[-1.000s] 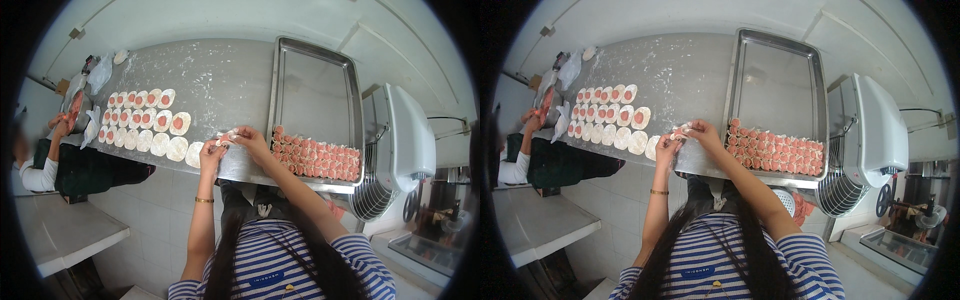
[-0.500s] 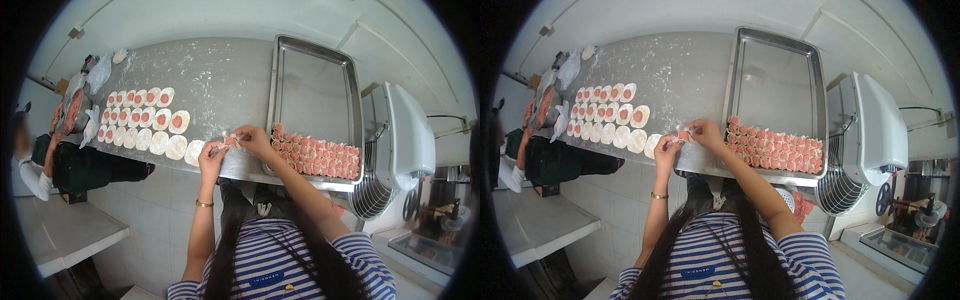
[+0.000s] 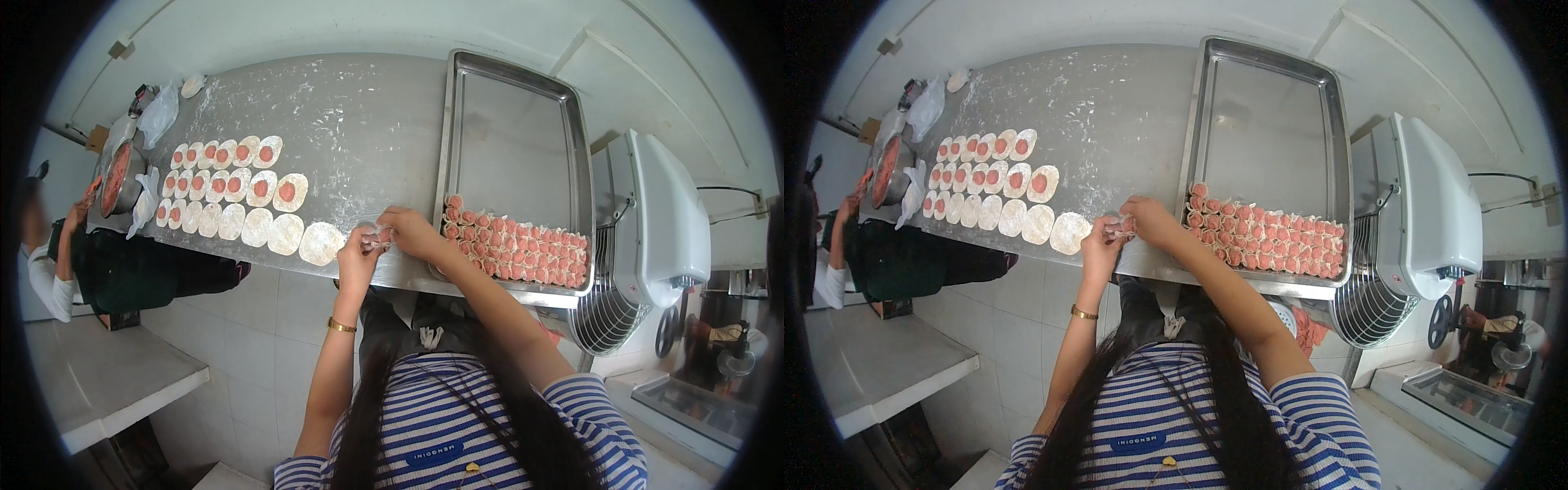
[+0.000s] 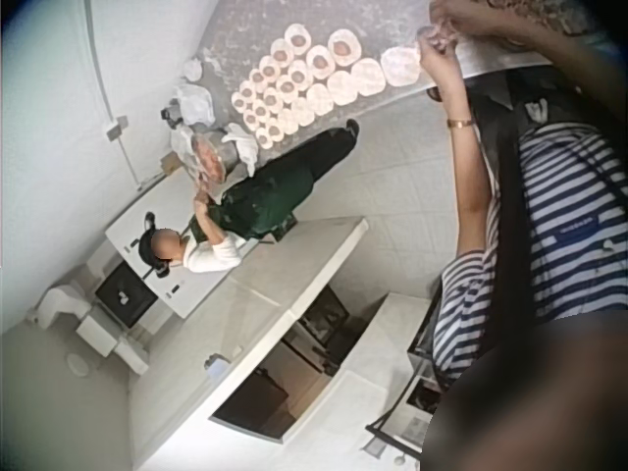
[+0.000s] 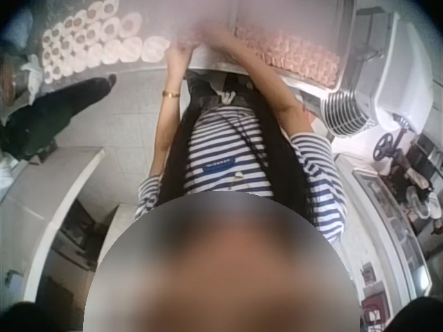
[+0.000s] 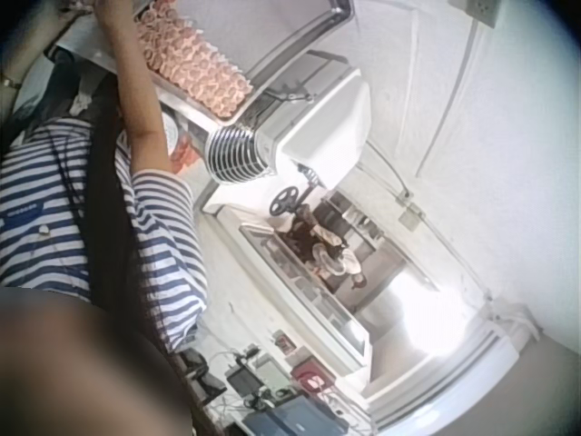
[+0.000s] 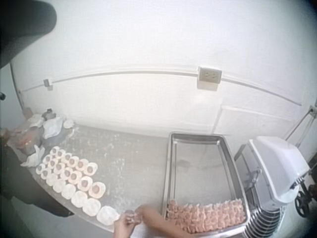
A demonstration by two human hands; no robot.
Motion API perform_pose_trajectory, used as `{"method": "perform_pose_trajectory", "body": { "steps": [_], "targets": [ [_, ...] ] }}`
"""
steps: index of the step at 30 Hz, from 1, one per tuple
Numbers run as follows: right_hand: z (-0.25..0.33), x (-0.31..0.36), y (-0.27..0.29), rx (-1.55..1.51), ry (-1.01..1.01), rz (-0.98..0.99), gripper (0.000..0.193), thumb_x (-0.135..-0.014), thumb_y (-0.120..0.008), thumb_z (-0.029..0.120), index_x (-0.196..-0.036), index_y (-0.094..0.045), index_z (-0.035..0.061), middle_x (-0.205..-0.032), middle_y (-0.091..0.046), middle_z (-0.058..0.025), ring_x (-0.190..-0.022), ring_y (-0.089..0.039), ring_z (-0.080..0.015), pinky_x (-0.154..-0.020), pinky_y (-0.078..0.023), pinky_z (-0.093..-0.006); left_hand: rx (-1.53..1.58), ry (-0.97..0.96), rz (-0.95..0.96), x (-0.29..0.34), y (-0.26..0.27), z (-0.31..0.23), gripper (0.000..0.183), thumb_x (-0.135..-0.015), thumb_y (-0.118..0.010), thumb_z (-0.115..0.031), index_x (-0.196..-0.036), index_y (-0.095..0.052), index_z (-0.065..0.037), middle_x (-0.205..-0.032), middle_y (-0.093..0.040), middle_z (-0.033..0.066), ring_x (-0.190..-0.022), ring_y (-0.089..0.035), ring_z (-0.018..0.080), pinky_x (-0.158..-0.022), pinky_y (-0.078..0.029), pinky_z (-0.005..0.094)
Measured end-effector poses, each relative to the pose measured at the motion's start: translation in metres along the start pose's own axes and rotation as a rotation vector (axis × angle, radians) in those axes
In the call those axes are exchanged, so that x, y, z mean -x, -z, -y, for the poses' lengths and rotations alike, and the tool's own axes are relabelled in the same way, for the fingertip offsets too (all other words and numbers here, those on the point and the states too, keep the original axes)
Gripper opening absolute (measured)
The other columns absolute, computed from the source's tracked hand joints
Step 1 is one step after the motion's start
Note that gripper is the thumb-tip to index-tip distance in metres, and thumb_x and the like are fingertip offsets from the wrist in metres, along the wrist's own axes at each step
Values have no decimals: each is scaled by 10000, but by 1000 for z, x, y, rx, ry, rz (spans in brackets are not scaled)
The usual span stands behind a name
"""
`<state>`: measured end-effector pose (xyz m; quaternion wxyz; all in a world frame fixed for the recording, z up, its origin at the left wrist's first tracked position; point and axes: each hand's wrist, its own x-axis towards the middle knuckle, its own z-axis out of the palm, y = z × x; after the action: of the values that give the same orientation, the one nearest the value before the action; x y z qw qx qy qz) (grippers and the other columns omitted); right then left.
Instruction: The person places small pink filling pieces onto round dough discs laid out on a stainless steel table, folds each disc into a dumpling, and places the finished dumplings onto a metal tray. Another person works alongside, also preparing dumplings.
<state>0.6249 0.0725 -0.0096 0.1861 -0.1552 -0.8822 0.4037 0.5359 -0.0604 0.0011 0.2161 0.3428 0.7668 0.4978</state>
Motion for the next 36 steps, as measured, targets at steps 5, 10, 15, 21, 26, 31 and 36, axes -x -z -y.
{"method": "perform_pose_trajectory", "body": {
  "steps": [5, 10, 15, 21, 26, 31, 36],
  "targets": [
    [3, 5, 8, 128, -77, 78, 224, -671, -616, -5, -893, -635, 17, -896, -599, -145, -887, -584, -358, -734, -477, -421, -151, -39, 56, -2, 1, -5, 272, -664, -778, -45, -880, -617, -7, -729, -667, 120, -656, -656, 145, -584, -505, 285],
    [-6, 4, 0, 40, 7, 26, 186, -669, -608, -8, -852, -624, 22, -869, -588, -144, -860, -584, -356, -731, -475, -424, -101, -58, 96, -8, -1, 3, 247, -658, -781, -45, -847, -624, -13, -734, -668, 109, -617, -635, 133, -562, -492, 280],
    [1, 7, 7, 90, -93, 60, 184, -668, -611, -7, -849, -623, 24, -897, -595, -130, -872, -587, -348, -736, -476, -425, -71, -49, 118, -9, -2, 12, 234, -650, -779, -23, -812, -611, -8, -721, -660, 94, -598, -615, 133, -566, -492, 274],
    [-1, 6, 3, -2, -7, -7, 144, -689, -626, 19, -832, -621, 33, -861, -577, -139, -867, -582, -355, -738, -472, -436, -257, -46, 156, -9, -1, 1, 264, -638, -789, -31, -815, -596, 1, -675, -632, 76, -647, -641, 148, -612, -513, 272],
    [-3, 7, 6, 160, -128, 114, 192, -704, -653, 59, -891, -627, 22, -896, -593, -152, -890, -580, -358, -752, -472, -424, -95, -19, 117, -6, 0, -9, 246, -649, -769, -14, -834, -607, -7, -717, -641, 111, -659, -646, 180, -613, -508, 292],
    [7, 7, 8, 54, -144, 18, 157, -713, -648, 69, -862, -631, 23, -899, -595, -160, -882, -584, -373, -739, -470, -432, -158, 5, 136, -5, -1, -5, 264, -651, -773, -28, -861, -614, -5, -751, -669, 105, -676, -655, 175, -623, -514, 288],
    [5, 9, 9, 203, -212, 151, 232, -724, -630, 55, -955, -638, 30, -952, -597, -151, -896, -584, -368, -740, -474, -418, -113, -132, 89, -6, -4, 6, 257, -661, -761, -20, -873, -617, 1, -761, -665, 131, -687, -660, 208, -624, -508, 306]
  ]
}}
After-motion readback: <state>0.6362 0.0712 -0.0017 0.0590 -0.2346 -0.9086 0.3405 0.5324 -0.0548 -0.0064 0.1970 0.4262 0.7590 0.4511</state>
